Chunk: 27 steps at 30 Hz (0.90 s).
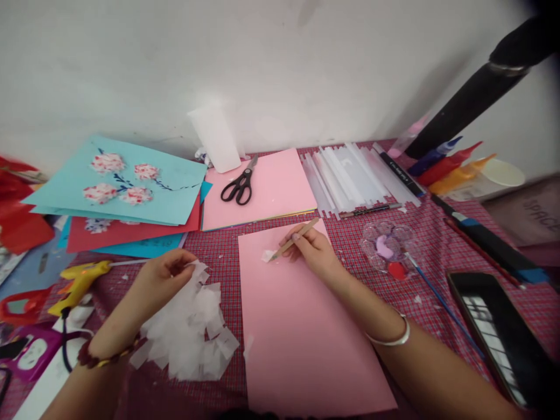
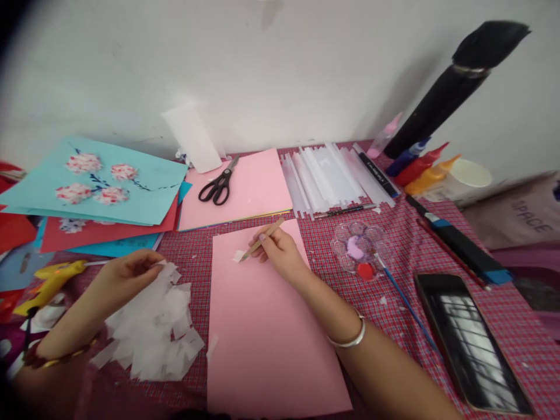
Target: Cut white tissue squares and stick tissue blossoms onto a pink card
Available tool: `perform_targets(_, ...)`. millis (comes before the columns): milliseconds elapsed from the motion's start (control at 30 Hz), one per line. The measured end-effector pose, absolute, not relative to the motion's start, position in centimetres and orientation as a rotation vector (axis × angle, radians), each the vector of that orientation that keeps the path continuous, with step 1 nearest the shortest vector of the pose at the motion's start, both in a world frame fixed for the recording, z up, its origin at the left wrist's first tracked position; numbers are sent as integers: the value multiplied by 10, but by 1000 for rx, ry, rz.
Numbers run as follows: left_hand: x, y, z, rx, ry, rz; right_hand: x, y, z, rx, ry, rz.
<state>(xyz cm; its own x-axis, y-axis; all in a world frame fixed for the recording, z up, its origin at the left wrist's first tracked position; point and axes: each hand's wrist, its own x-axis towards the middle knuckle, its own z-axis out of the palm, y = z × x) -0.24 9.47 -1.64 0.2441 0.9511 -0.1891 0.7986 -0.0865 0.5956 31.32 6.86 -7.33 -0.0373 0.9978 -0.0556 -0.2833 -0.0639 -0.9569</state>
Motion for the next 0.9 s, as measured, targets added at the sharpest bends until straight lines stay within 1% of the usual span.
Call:
perform_targets(167,7,96,-8,2022,1573,296,311,65,-74,-1002,-1081,1318)
perform_targets(400,39,98,-3,2330,1610,447,313,66,-74,-1062,-1006,1247)
perform_targets(533,72,92,-16,2544,1632,469,314,67,-76,-1074,-963,1259)
perform_targets(600,89,89,-28,2597,1571,491,314,67,-77,-1070,-957,1265)
perform_targets(767,110,78,-54,2477,1341,464,314,67,-76,-1056,-938,1269)
perform_targets(900,109,71,-63,2431,1262,539,314,68,-75,-1049,-927,1274)
